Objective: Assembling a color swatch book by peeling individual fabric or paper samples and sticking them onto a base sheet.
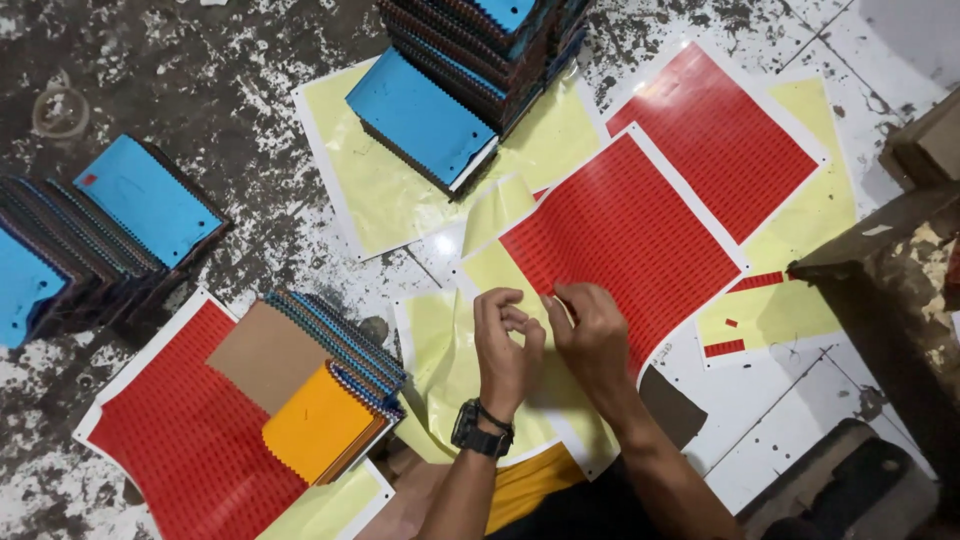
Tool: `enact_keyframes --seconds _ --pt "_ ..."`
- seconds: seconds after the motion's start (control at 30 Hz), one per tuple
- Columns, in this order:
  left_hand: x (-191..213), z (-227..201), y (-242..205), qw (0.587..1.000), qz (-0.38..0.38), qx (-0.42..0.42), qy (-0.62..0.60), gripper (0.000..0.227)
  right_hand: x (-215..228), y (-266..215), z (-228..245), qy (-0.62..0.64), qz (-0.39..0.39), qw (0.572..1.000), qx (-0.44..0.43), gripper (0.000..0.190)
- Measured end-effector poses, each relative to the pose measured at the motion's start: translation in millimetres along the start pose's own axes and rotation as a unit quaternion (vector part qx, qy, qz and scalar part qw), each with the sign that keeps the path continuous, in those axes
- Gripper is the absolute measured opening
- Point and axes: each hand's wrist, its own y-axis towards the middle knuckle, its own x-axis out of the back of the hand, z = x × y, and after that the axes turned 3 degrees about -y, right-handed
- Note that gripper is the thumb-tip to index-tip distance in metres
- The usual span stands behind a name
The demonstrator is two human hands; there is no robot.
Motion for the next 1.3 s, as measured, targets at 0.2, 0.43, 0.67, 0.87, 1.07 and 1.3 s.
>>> enact_keyframes --seconds 0.2,0.43,0.67,0.87,1.07,1.3 --pt "5 -17 5 0.996 -0.004 0.078 -0.05 0.031 8 5 17 0.141 0.005 0.986 -0.091 0.012" --pt "2 -24 7 0.991 -0.023 0.081 -0.106 0.015 16 10 7 0.244 0.102 0.942 -0.205 0.038" --pt "5 -27 9 0.984 -0.038 0.067 -0.162 0.022 -8 10 7 0.043 0.005 0.996 -0.079 0.018" --pt "8 -24 11 0.977 -0.01 0.081 -0.198 0.056 4 10 9 0.204 0.05 0.96 -0.186 0.018" --pt "5 -21 12 0.963 -0.023 0.087 -0.253 0.056 21 26 31 0.189 0.088 0.952 -0.226 0.029" --pt "10 -32 11 0.947 -0.058 0.134 -0.287 0.063 6 27 36 0.016 0.043 0.987 -0.155 0.02"
